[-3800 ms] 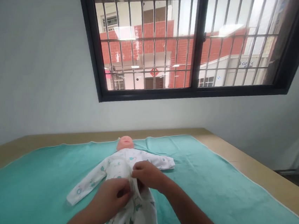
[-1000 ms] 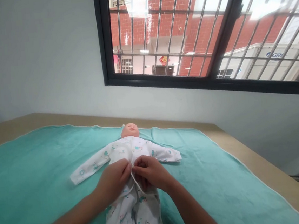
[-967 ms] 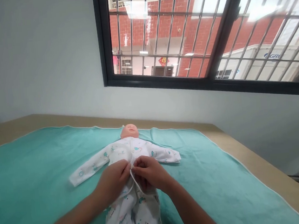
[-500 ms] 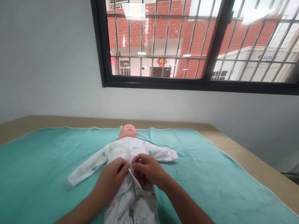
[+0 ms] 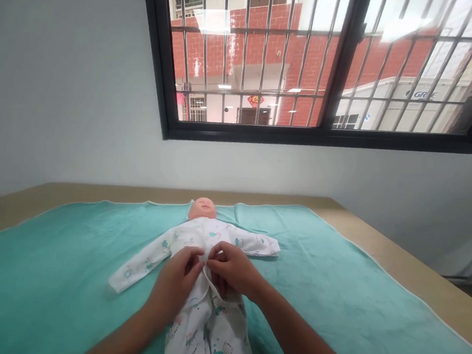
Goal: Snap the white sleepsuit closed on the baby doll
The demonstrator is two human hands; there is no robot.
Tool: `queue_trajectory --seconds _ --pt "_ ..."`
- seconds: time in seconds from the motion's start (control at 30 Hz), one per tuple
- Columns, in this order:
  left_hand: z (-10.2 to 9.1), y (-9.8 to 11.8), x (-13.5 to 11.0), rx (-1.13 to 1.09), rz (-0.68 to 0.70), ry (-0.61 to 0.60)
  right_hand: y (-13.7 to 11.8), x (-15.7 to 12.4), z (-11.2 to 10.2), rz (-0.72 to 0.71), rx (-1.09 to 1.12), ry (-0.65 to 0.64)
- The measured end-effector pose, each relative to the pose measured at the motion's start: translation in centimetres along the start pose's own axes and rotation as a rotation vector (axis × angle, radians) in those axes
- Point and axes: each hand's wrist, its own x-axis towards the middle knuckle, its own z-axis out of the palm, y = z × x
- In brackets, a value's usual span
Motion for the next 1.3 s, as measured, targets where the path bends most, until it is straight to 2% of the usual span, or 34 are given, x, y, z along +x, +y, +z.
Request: queue_trajectory --seconds 0.23,0.4,0.5,0.6,0.73,0.8,0.9,1.0,1.17,1.23,1.3 --pt "0.2 -0.7 -0.2 -0.017 0.035 0.01 0.0 0.0 -0.1 0.012 0.1 0.008" --pt "-0.1 -1.3 -0.6 -0.078 0.081 0.058 0.9 0.0 -1.5 -0.007 0.384 0.017" --pt "-0.3 -1.9 -1.2 -0.055 0.143 0.063 1.4 0.2 -2.1 -0.024 0.445 0.069" --pt "-0.8 -2.9 -2.4 0.009 0.239 0.045 1.8 -0.5 -1.7 -0.065 0.316 0.148" --pt "-2.6 -4.6 -4.8 0.122 0.399 -0.051 3.2 -4.0 -1.2 -0.111 -0.039 0.273" --pt "-3.5 -5.3 -5.8 0.176 0.482 -0.042 4.3 -6.3 -1.3 -0.14 -0.218 0.327" --pt "-4.1 -5.6 -6.4 0.238 0.565 0.022 5.5 -8.5 -1.7 -0.219 -0.383 0.328" --pt "-3.9 -5.2 -6.2 0.286 0.578 0.075 5.7 -8.9 -1.6 -0.35 -0.535 0.343" --pt "-4.0 -4.5 -6.2 0.374 0.72 0.077 5.3 -8.4 -0.9 -0.556 -0.785 0.383" --pt "-4.0 -4.7 -6.4 0.41 0.726 0.089 5.5 -8.5 -0.9 -0.584 -0.858 0.396" --pt "-3.7 -5.2 -6.6 0.45 0.702 0.101 5.7 -8.6 -1.2 -0.541 -0.889 0.393"
